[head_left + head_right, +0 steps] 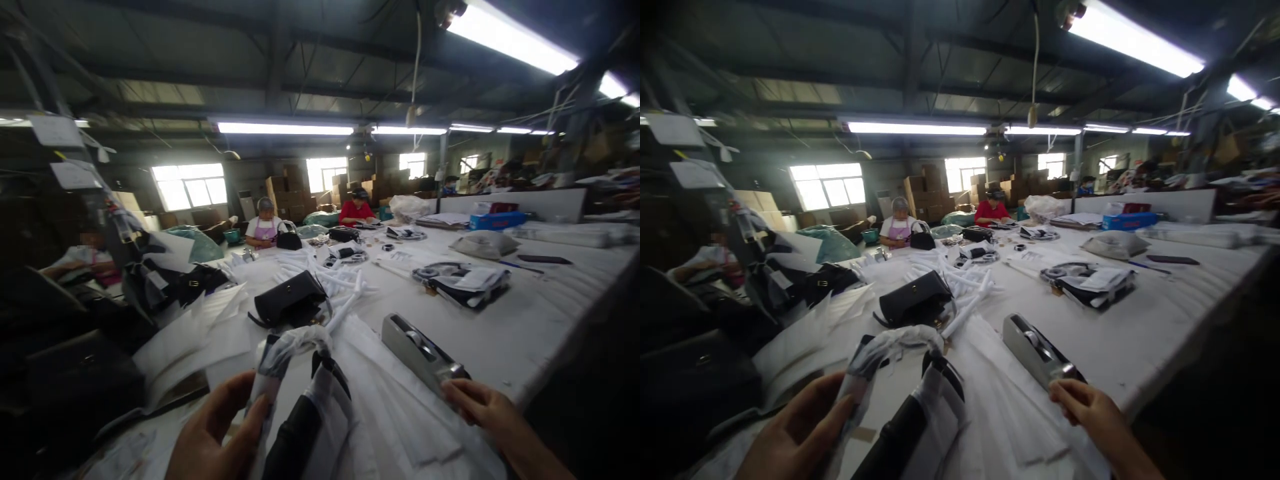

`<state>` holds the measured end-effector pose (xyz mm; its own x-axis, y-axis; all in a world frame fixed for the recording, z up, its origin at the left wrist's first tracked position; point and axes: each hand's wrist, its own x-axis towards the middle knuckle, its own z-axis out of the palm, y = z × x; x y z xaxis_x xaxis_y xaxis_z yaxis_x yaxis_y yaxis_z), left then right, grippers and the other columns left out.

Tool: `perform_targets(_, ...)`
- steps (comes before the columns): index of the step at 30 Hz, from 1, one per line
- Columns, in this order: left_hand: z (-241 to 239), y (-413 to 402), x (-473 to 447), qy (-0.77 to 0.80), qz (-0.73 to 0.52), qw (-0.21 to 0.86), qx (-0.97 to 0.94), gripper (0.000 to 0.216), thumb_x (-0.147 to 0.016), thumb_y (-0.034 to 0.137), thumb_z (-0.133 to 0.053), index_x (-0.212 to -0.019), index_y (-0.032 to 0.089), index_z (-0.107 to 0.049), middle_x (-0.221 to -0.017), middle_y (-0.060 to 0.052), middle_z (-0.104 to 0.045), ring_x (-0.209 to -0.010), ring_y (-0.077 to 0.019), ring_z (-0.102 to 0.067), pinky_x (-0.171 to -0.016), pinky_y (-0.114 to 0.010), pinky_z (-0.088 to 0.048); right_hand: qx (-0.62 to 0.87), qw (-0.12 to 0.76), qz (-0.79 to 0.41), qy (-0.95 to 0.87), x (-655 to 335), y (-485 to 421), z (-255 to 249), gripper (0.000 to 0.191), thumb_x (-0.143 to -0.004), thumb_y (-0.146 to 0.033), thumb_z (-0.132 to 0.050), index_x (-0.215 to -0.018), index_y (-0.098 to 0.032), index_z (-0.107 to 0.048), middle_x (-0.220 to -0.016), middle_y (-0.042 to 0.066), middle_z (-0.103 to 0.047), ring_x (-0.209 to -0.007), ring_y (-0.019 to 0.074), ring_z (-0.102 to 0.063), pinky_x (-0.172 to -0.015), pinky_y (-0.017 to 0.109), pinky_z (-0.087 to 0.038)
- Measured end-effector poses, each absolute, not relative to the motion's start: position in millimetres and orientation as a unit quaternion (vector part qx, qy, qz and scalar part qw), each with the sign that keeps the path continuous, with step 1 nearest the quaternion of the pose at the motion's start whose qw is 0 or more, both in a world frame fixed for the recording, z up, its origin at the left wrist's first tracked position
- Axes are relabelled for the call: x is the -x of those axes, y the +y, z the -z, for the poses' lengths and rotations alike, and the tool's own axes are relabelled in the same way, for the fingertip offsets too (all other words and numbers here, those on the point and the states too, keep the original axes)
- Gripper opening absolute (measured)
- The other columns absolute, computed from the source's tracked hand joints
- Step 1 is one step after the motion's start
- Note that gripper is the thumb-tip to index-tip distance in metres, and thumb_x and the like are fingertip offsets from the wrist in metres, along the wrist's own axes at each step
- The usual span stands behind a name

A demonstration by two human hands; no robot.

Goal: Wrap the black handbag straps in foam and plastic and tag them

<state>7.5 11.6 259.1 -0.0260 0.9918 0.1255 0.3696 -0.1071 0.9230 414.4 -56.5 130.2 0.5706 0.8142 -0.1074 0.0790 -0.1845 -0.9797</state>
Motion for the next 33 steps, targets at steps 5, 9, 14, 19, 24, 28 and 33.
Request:
perform_targets(5,-261.5,2.4,-19.1,0.558,-0.461,0.341,-0.6,0.049,-0.066,0.062,-0.071,-0.102,0.028,-0.069,-0.105,-0.001,-0.076,-0.106,-0.0266,-0.069,-0.096,-0.033,-0.052,0.48,0.53,-0.472,-0.515,-280.0,-45.0,-216.6,0.034,-0.08,-0.05,-0.074,-0.075,-0.016,-0.074,-0.07,0.003,-0.07,-0.059,0.0119,-0.056,-0.06,0.022,-0.047)
perform_targets(9,-260.9,-1.9,-21.6,0.55,-0.451,0.305,-0.634,0.048,-0.066,0.061,-0.072,-0.1,0.028,-0.07,-0.102,-0.001,-0.076,-0.103,-0.0272,-0.069,-0.094,-0.035,-0.052,0.38,0.539,-0.522,-0.541,-205.0,-30.3,-261.0,0.036,-0.078,-0.05,-0.077,-0.076,-0.013,-0.074,-0.066,0.004,-0.07,-0.055,0.0105,-0.057,-0.054,0.02,-0.045)
perform_targets(14,-260.7,-6.1,-23.8,0.534,-0.493,0.257,-0.637,0.041,-0.067,0.059,-0.074,-0.096,0.031,-0.072,-0.096,0.002,-0.077,-0.097,-0.0242,-0.071,-0.091,-0.031,-0.053,0.431,0.523,-0.478,-0.559,-189.2,-13.6,-270.7,0.035,-0.078,-0.047,-0.077,-0.069,-0.013,-0.072,-0.059,0.003,-0.069,-0.046,0.0084,-0.054,-0.046,0.018,-0.04)
perform_targets(19,-256.3,-4.7,-21.2,0.501,-0.514,0.24,-0.654,0.034,-0.067,0.053,-0.076,-0.093,0.031,-0.075,-0.092,0.003,-0.078,-0.089,-0.0219,-0.072,-0.085,-0.028,-0.055,0.47,0.463,-0.454,-0.599,-198.1,-10.5,-275.5,0.04,-0.079,-0.05,-0.074,-0.064,-0.014,-0.068,-0.057,0.003,-0.068,-0.042,0.0079,-0.053,-0.041,0.017,-0.038)
perform_targets(24,-259.4,-5.8,-23.8,0.5,-0.5,0.264,-0.656,0.034,-0.068,0.054,-0.075,-0.091,0.03,-0.075,-0.088,0.004,-0.078,-0.086,-0.0201,-0.073,-0.077,-0.024,-0.055,0.49,0.456,-0.462,-0.582,-200.0,-13.2,-274.3,0.038,-0.077,-0.048,-0.074,-0.061,-0.015,-0.064,-0.054,0.0,-0.065,-0.039,0.0074,-0.052,-0.039,0.016,-0.039)
perform_targets(28,-262.0,-7.5,-25.2,0.514,-0.475,0.289,-0.654,0.039,-0.068,0.059,-0.074,-0.093,0.029,-0.075,-0.09,0.003,-0.078,-0.089,-0.0213,-0.072,-0.075,-0.023,-0.055,0.493,0.461,-0.468,-0.57,-200.3,-12.1,-268.7,0.04,-0.076,-0.051,-0.075,-0.061,-0.015,-0.064,-0.05,-0.001,-0.062,-0.037,0.0074,-0.05,-0.038,0.016,-0.039)
perform_targets(33,-263.9,-7.6,-25.0,0.531,-0.45,0.337,-0.634,0.05,-0.065,0.064,-0.073,-0.097,0.026,-0.074,-0.088,-0.001,-0.078,-0.076,-0.0218,-0.073,-0.047,-0.022,-0.047,0.501,0.465,-0.47,-0.558,-200.3,-7.0,-264.8,0.036,-0.073,-0.046,-0.078,-0.061,-0.015,-0.064,-0.046,-0.002,-0.06,-0.036,0.0082,-0.049,-0.036,0.017,-0.038)
